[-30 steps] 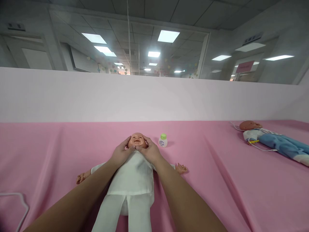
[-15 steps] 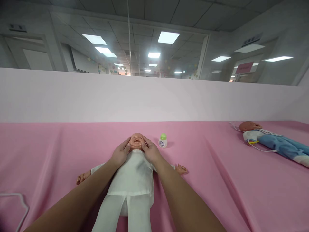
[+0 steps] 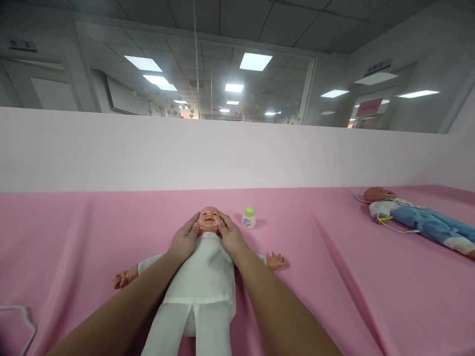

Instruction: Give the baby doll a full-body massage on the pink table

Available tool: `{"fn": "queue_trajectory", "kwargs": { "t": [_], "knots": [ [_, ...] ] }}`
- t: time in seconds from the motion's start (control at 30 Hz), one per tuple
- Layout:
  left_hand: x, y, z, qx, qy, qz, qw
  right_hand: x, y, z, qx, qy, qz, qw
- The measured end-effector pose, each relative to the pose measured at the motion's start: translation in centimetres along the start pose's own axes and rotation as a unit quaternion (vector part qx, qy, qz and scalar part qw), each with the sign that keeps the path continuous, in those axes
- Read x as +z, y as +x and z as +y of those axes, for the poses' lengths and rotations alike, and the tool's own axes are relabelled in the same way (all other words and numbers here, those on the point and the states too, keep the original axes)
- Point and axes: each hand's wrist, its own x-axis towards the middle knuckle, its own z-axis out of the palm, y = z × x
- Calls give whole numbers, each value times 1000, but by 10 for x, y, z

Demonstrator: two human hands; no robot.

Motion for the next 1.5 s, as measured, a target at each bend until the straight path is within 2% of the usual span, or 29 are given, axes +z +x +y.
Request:
{"fn": "queue_trajectory", "kwargs": {
  "t": [0.4, 0.63, 0.8, 1.07, 1.17, 1.3, 1.4, 1.5],
  "knots": [
    [2, -6, -5, 10, 48, 8, 999, 2, -7, 7, -23, -66, 28, 997],
    [-1, -4, -5, 6, 10, -8, 1000, 0, -13, -4, -1, -136, 30, 990],
    [-3, -4, 2, -9, 7, -11, 1000, 0, -15, -12, -33, -174, 48, 983],
    [-5, -5, 8, -23, 5, -28, 999, 0, -21, -29, -42, -206, 49, 976],
    [-6, -5, 9, -27, 6, -21, 999, -8, -24, -40, -69, -232, 68, 968],
    [-8, -4, 9, -29, 9, -12, 999, -29, -25, -53, -93, -258, 168, 947],
    [-12, -4, 12, -20, 3, 9, 1000, -52, -23, -59, -82, -284, 218, 930],
    [-16, -5, 15, 6, 14, 32, 999, -81, -20, -60, -43, -296, 270, 915]
  ]
}}
